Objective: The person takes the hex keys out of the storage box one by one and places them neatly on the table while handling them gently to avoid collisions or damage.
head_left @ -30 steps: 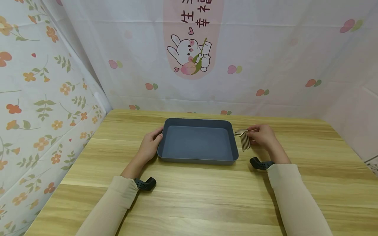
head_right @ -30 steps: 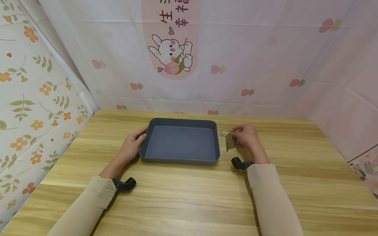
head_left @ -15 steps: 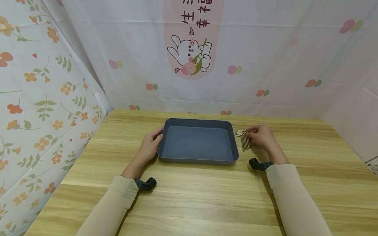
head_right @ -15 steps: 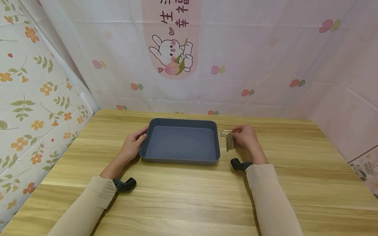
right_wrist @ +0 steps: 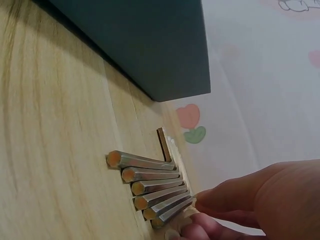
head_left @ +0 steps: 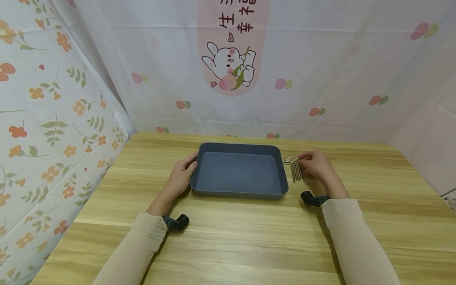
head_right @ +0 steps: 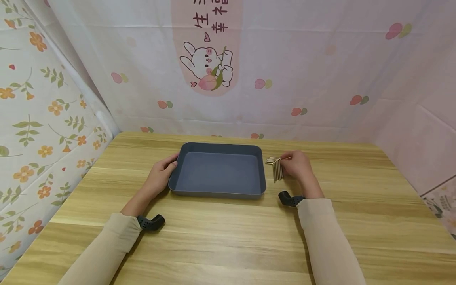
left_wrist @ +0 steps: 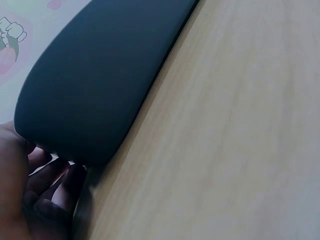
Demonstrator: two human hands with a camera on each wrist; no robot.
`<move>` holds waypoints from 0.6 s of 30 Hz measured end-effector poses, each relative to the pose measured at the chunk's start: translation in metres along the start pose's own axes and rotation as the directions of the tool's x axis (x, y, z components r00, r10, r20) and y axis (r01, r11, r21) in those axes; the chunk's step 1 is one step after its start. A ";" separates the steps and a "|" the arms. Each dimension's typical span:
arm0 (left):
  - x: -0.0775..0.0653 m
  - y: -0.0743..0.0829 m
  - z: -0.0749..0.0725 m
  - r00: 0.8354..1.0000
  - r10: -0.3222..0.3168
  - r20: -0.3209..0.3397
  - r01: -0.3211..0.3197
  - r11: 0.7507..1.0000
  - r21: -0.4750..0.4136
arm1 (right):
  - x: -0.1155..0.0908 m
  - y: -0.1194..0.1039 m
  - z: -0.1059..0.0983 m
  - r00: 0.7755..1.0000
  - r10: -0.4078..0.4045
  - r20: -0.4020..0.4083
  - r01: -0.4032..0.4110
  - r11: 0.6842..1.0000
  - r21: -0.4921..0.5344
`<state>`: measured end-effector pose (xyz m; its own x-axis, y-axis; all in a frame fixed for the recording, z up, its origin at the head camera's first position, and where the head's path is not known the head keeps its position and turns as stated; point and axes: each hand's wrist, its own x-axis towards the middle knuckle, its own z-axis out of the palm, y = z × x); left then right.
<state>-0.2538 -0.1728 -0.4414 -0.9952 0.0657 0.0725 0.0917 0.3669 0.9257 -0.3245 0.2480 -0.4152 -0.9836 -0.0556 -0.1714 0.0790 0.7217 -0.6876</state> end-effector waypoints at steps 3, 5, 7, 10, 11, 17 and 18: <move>0.007 -0.014 0.002 1.000 0.016 -0.003 -0.016 1.000 -0.005 | -0.003 0.000 -0.003 1.000 0.008 0.000 -0.008 1.000 -0.022; 0.009 -0.017 0.003 1.000 0.026 -0.003 -0.026 1.000 -0.011 | -0.005 0.000 -0.006 1.000 0.010 0.001 -0.010 0.999 -0.030; 0.010 -0.017 0.004 1.000 0.024 -0.009 -0.024 1.000 -0.014 | -0.009 -0.002 -0.009 1.000 0.002 0.005 -0.002 0.999 -0.046; 0.011 -0.014 0.004 1.000 0.001 -0.031 -0.002 1.000 -0.025 | -0.017 -0.007 -0.013 0.999 -0.050 0.005 0.050 0.998 -0.046; 0.011 -0.012 0.004 0.999 -0.010 -0.034 0.009 1.000 -0.026 | -0.020 -0.009 -0.015 0.997 -0.073 0.004 0.073 0.996 -0.048; 0.014 0.011 0.000 0.998 -0.060 0.019 0.059 0.997 0.050 | -0.042 -0.016 -0.029 0.979 -0.198 -0.038 0.194 0.977 -0.091; 0.014 0.017 -0.001 0.998 -0.062 0.033 0.060 0.995 0.084 | -0.045 -0.017 -0.032 0.975 -0.218 -0.050 0.212 0.971 -0.109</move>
<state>-0.2661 -0.1668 -0.4238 -0.9973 0.0729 0.0025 0.0349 0.4465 0.8941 -0.2868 0.2606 -0.3735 -0.9840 -0.1772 0.0181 -0.1492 0.7642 -0.6275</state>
